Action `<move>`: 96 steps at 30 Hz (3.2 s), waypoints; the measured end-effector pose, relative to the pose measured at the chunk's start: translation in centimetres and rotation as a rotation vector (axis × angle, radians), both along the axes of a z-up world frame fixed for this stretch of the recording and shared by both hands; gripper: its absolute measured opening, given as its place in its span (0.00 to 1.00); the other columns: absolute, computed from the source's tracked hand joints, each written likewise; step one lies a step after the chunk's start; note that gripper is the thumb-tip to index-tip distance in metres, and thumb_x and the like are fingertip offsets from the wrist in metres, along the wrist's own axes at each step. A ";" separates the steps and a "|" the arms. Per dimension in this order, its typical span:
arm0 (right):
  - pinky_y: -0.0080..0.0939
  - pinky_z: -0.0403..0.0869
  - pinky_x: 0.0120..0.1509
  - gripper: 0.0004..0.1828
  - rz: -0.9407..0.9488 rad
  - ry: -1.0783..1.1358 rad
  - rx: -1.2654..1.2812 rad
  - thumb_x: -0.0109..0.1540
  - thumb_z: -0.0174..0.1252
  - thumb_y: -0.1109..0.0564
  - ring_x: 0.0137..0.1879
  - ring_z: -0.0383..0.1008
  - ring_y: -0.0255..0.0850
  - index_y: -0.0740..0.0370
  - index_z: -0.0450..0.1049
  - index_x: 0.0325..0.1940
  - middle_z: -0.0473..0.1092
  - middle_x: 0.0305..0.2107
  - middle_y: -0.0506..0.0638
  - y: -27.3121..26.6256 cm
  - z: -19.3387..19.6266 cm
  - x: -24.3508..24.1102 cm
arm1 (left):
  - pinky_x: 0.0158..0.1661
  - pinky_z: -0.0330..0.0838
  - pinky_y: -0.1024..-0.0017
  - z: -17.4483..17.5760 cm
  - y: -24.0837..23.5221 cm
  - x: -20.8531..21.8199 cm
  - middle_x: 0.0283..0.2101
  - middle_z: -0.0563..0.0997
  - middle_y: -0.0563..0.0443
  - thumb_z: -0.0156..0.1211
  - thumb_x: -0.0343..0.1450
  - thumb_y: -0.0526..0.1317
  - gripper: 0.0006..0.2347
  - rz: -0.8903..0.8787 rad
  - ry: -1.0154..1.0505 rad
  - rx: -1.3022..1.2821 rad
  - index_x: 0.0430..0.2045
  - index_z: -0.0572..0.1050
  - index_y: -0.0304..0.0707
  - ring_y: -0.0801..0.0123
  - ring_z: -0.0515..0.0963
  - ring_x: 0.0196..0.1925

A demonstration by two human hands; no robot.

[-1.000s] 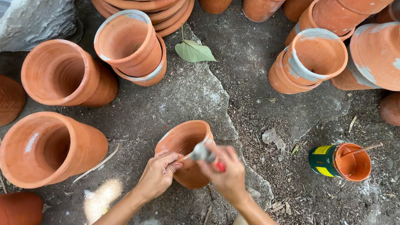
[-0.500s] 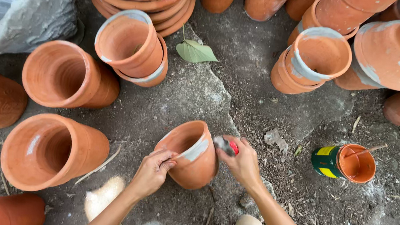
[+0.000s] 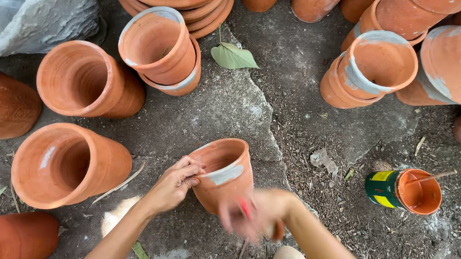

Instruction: The person paints white stripes onto terracotta pots using a paintbrush and a container of white paint.

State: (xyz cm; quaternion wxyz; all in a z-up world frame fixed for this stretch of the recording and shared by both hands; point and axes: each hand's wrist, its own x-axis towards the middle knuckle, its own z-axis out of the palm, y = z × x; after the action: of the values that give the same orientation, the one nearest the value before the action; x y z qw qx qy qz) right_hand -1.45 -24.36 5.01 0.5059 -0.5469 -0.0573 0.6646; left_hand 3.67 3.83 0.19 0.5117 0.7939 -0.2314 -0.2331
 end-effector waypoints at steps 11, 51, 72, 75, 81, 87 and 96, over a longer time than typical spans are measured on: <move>0.31 0.72 0.35 0.25 -0.116 -0.122 0.502 0.57 0.76 0.48 0.34 0.71 0.31 0.62 0.68 0.43 0.71 0.30 0.44 -1.4 -2.6 -2.1 | 0.53 0.75 0.67 -0.1 0.5 -0.4 0.51 0.73 0.45 0.58 0.68 0.24 0.09 -0.021 0.012 -0.055 0.39 0.78 0.31 0.58 0.78 0.56; 0.50 0.68 0.63 0.48 -0.593 -0.399 -0.824 0.51 0.75 0.46 0.66 0.68 0.49 0.57 0.64 0.72 0.68 0.59 0.59 -1.3 -2.3 -9.4 | 0.68 0.54 0.57 -1.3 1.2 -10.5 0.64 0.62 0.38 0.77 0.61 0.43 0.43 0.409 0.099 0.013 0.66 0.53 0.30 0.51 0.59 0.70; 0.47 0.76 0.48 0.25 -0.479 -0.528 -0.752 0.48 0.68 0.52 0.39 0.82 0.44 0.71 0.79 0.45 0.80 0.32 0.61 -0.9 -4.6 -8.6 | 0.64 0.64 0.66 -3.6 0.8 -10.3 0.69 0.66 0.39 0.68 0.60 0.36 0.44 0.201 0.621 0.129 0.73 0.50 0.40 0.63 0.69 0.68; 0.50 0.78 0.50 0.26 -0.373 -0.489 -0.854 0.50 0.69 0.49 0.40 0.83 0.48 0.71 0.79 0.46 0.80 0.33 0.63 -0.4 -3.7 -8.1 | 0.65 0.62 0.63 -3.8 1.8 -8.8 0.73 0.56 0.35 0.71 0.62 0.40 0.44 0.177 0.499 0.212 0.72 0.48 0.38 0.57 0.63 0.70; 0.47 0.73 0.57 0.35 -0.677 -0.776 -0.650 0.57 0.67 0.43 0.55 0.77 0.46 0.62 0.71 0.64 0.77 0.50 0.58 0.0 -1.3 -6.0 | 0.67 0.63 0.60 -3.5 1.5 -7.7 0.72 0.68 0.38 0.58 0.73 0.49 0.29 0.557 0.425 -0.072 0.69 0.62 0.35 0.53 0.70 0.71; 0.45 0.71 0.63 0.21 -0.802 -1.183 -0.948 0.69 0.59 0.47 0.60 0.73 0.45 0.59 0.76 0.61 0.72 0.56 0.58 -9.0 4.3 -8.5 | 0.66 0.49 0.35 -0.2 1.3 -10.0 0.62 0.73 0.40 0.66 0.63 0.51 0.31 -0.367 -0.513 0.090 0.59 0.70 0.34 0.48 0.67 0.70; 0.33 0.71 0.39 0.19 -1.660 -1.061 -1.207 0.73 0.63 0.49 0.35 0.74 0.35 0.72 0.76 0.46 0.76 0.34 0.54 -33.3 4.2 -17.1 | 0.61 0.61 0.35 -13.2 0.5 -13.5 0.23 0.73 0.52 0.57 0.67 0.38 0.05 -0.689 -0.996 0.145 0.29 0.76 0.36 0.61 0.77 0.32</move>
State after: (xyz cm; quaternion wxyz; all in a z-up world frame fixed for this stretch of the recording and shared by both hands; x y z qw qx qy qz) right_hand -18.55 -57.62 9.17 0.3557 -0.7795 0.4413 -0.2666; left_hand -9.80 4.35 -13.00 0.1818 0.7199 -0.6698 -0.0011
